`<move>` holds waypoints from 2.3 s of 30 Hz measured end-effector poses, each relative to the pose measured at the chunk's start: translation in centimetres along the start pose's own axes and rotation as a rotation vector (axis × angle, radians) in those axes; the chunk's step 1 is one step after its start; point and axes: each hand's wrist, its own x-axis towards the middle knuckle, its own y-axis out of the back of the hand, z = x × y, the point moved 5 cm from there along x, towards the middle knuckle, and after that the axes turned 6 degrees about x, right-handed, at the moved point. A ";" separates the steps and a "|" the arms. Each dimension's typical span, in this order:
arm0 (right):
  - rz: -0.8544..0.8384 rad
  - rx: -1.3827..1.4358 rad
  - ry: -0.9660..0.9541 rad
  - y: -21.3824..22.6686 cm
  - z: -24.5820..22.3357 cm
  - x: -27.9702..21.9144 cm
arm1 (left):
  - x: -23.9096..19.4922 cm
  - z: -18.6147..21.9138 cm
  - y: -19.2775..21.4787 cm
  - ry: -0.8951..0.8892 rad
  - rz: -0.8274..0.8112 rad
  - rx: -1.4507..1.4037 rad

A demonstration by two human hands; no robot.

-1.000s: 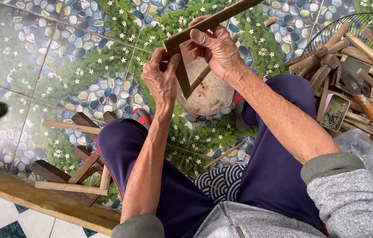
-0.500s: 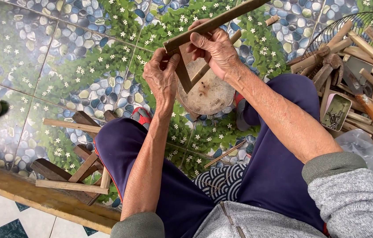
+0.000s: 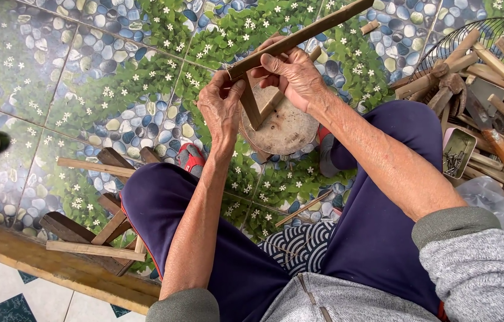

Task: The person assembles a small wooden frame by hand, fitting together four pieces of wood into a rectangular shape. They repeatedly adjust the joints and test the fit of the pieces.

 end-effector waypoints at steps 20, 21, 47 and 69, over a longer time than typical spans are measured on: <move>-0.297 0.166 -0.049 -2.8 -3.8 -1.2 | -1.5 3.0 0.5 -0.470 0.307 0.405; -0.328 0.194 -0.092 -3.1 -3.9 -1.4 | -1.9 3.4 0.5 -0.617 0.386 0.503; -0.366 0.118 -0.146 -2.8 -4.3 -1.3 | -2.8 9.0 3.0 -0.896 0.241 0.492; 0.227 -1.328 1.017 -2.6 -9.4 -5.5 | 1.1 4.8 2.0 -0.128 -0.071 -0.426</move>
